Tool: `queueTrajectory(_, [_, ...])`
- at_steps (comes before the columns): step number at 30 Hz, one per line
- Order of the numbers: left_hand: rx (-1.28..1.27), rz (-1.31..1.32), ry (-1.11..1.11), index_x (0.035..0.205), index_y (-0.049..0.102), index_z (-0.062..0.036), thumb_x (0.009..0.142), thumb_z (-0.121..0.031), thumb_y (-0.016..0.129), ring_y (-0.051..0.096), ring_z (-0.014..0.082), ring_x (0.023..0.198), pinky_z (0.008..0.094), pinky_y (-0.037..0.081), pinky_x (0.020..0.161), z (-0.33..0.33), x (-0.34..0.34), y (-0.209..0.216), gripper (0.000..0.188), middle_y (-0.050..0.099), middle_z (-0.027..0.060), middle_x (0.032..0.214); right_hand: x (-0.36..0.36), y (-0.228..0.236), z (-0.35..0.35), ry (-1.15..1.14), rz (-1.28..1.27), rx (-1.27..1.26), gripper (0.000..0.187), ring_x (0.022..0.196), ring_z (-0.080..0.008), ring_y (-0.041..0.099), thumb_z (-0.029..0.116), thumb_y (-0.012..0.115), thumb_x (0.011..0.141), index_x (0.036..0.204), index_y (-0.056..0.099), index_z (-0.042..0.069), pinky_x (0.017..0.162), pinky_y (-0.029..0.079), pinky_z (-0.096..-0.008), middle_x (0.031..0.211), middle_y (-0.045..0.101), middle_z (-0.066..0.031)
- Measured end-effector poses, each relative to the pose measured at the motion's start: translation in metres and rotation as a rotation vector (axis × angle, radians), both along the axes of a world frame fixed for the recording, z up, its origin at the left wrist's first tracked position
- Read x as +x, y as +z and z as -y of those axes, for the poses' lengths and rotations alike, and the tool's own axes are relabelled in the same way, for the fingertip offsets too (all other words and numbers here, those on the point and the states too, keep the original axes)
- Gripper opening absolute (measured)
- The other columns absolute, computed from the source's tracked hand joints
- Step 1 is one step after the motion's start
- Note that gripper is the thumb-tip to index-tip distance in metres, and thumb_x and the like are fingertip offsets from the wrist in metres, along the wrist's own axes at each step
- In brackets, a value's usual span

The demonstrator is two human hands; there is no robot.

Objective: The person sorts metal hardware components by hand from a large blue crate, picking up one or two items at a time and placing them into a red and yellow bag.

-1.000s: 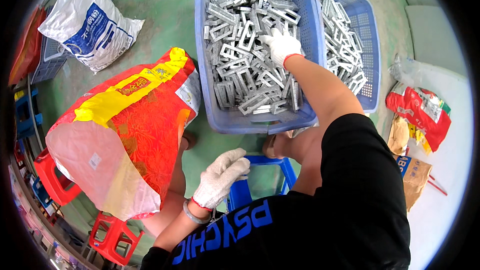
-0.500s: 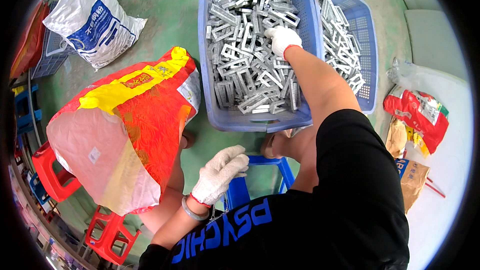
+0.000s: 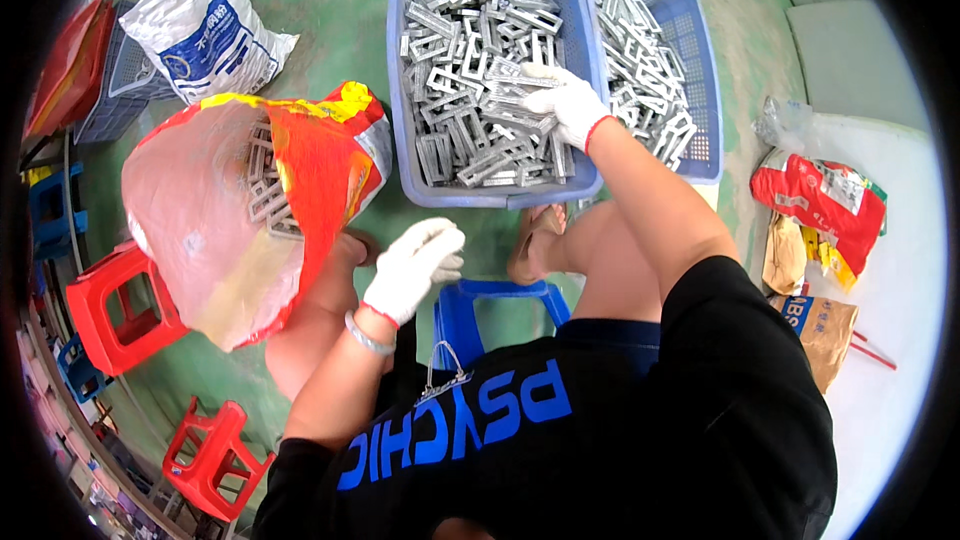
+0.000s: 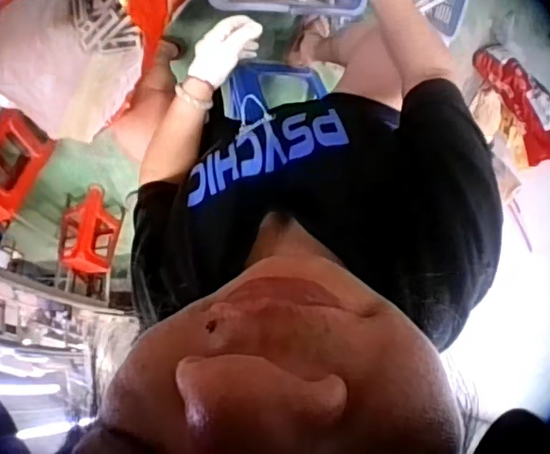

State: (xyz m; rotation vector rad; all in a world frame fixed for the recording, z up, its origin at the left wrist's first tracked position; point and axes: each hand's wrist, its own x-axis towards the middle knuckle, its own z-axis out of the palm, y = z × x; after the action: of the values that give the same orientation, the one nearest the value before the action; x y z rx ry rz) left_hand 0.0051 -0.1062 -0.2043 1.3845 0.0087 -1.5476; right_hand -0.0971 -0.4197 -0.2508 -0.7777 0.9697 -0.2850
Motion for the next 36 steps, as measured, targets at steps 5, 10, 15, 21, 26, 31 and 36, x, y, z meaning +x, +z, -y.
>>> queueTrajectory(5, [-0.090, -0.082, 0.168, 0.124, 0.054, -0.0033, 0.094, -0.028, 0.066, 0.066, 0.0250, 0.089, 0.0377, 0.057, 0.079, -0.011, -0.001, 0.013, 0.041, 0.063, 0.0144, 0.107, -0.016, 0.063, -0.068, 0.073, 0.335, 0.051, 0.064, 0.119, -0.0343, 0.058, -0.009, 0.064, 0.077, 0.139, 0.044, -0.003, 0.098, 0.052, -0.0460, 0.136, 0.054, -0.0201])
queueTrajectory(10, [-0.199, -0.232, 0.246, 0.131, 0.047, 0.0018, 0.095, -0.053, 0.055, 0.065, 0.0303, 0.087, 0.0418, 0.056, 0.078, -0.010, -0.005, 0.077, 0.066, 0.062, 0.0205, 0.108, -0.034, 0.145, -0.131, 0.180, 0.541, 0.064, 0.069, 0.124, -0.0313, 0.055, -0.007, 0.065, 0.077, 0.141, 0.040, -0.004, 0.100, 0.051, -0.0397, 0.140, 0.051, -0.0213])
queueTrajectory(15, [-0.398, -0.243, 0.208, 0.122, 0.057, 0.0002, 0.097, -0.047, 0.056, 0.068, 0.0323, 0.076, 0.0405, 0.058, 0.068, -0.023, -0.024, 0.132, 0.053, 0.067, 0.0238, 0.102, -0.055, 0.178, -0.170, 0.275, 0.700, 0.059, 0.064, 0.125, -0.0291, 0.055, -0.003, 0.066, 0.079, 0.139, 0.043, -0.005, 0.100, 0.051, -0.0381, 0.138, 0.053, -0.0199])
queueTrajectory(21, [-0.436, -0.131, 0.194, 0.119, 0.059, 0.0023, 0.098, -0.037, 0.055, 0.069, 0.0328, 0.075, 0.0409, 0.058, 0.066, -0.044, -0.046, 0.162, 0.045, 0.068, 0.0254, 0.101, -0.077, 0.194, -0.194, 0.259, 0.681, 0.042, 0.058, 0.118, -0.0245, 0.060, 0.003, 0.067, 0.084, 0.138, 0.046, -0.003, 0.095, 0.053, -0.0358, 0.133, 0.057, -0.0157])
queueTrajectory(26, [-0.481, -0.183, 0.202, 0.125, 0.055, 0.0016, 0.098, -0.029, 0.054, 0.070, 0.0333, 0.076, 0.0397, 0.060, 0.061, -0.054, -0.062, 0.170, 0.041, 0.067, 0.0274, 0.105, -0.094, 0.199, -0.204, 0.235, 0.639, 0.136, 0.055, 0.111, -0.0233, 0.063, 0.002, 0.066, 0.086, 0.138, 0.047, 0.000, 0.089, 0.055, -0.0362, 0.130, 0.060, -0.0142])
queueTrajectory(31, [-0.484, -0.269, 0.230, 0.123, 0.057, 0.0004, 0.096, -0.026, 0.058, 0.071, 0.0338, 0.077, 0.0411, 0.062, 0.062, -0.056, -0.078, 0.181, 0.038, 0.067, 0.0266, 0.105, -0.110, 0.206, -0.209, 0.180, 0.688, 0.126, 0.051, 0.115, -0.0276, 0.061, 0.001, 0.064, 0.087, 0.135, 0.048, -0.002, 0.093, 0.053, -0.0381, 0.130, 0.059, -0.0172])
queueTrajectory(36, [-0.462, -0.277, 0.262, 0.123, 0.057, 0.0002, 0.096, -0.023, 0.059, 0.071, 0.0353, 0.081, 0.0438, 0.063, 0.065, -0.060, -0.084, 0.189, 0.036, 0.067, 0.0267, 0.107, -0.110, 0.208, -0.209, 0.155, 0.788, 0.104, 0.051, 0.114, -0.0297, 0.062, 0.000, 0.064, 0.087, 0.135, 0.046, -0.002, 0.094, 0.053, -0.0389, 0.128, 0.059, -0.0194])
